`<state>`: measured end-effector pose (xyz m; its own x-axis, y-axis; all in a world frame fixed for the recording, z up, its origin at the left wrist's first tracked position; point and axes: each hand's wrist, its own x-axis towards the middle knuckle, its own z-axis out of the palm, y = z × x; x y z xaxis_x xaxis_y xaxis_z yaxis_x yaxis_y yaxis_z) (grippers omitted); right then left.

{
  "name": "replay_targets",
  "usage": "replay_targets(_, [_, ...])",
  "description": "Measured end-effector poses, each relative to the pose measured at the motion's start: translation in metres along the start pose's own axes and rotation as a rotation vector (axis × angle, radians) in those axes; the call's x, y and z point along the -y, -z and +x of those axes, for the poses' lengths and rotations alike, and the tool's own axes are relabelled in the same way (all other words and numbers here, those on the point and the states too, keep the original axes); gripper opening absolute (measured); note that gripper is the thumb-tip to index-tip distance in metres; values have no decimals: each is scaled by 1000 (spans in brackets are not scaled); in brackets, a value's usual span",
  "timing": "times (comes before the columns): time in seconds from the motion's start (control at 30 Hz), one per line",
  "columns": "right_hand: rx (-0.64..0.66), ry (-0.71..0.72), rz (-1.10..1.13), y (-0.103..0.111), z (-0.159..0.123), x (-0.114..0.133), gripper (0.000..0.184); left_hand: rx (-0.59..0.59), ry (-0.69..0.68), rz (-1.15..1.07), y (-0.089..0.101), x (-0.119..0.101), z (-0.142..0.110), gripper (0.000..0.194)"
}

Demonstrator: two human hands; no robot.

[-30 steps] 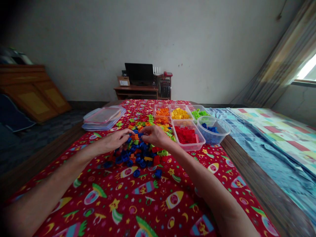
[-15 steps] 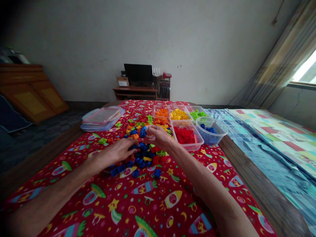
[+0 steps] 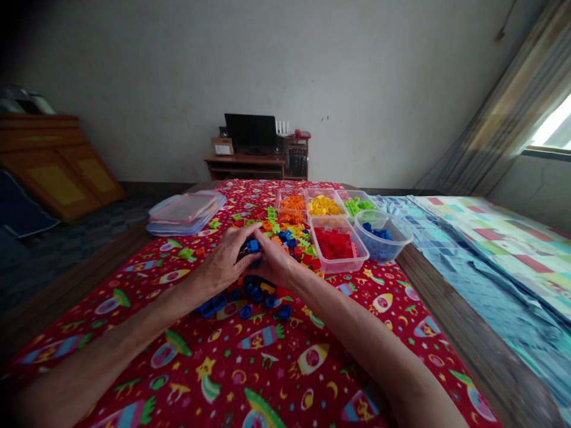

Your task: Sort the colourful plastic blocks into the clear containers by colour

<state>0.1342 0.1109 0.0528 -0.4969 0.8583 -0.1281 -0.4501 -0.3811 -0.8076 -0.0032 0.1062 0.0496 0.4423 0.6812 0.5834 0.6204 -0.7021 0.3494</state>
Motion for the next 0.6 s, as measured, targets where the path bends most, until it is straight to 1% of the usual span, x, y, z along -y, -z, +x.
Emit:
replay_targets(0.1, [-6,15,-29,2,1,-5,14,-26,-8,33,-9,7,-4,66])
replay_targets(0.17, [-6,16,-52,2,2,-6,15,-34,7,16,-12,11,-5,73])
replay_targets(0.27, [-22,32,-69,2,1,-5,18,-26,26,-22,-10,13,-4,83])
replay_targets(0.37, [-94,78,-66,5,1,5,16,-7,28,-44,-5,12,-2,90])
replay_targets(0.43, [-137,89,-59,7,0,12,15,2,27,-44,-3,11,-1,85])
replay_targets(0.5, [-161,86,-40,10,0,17,14,19,22,-40,-4,12,-2,71])
replay_targets(0.57, [-151,88,-19,12,1,18,13,37,26,-41,-8,13,-3,61])
replay_targets(0.6, [-144,88,-11,12,1,17,13,41,35,-43,-10,15,-3,61])
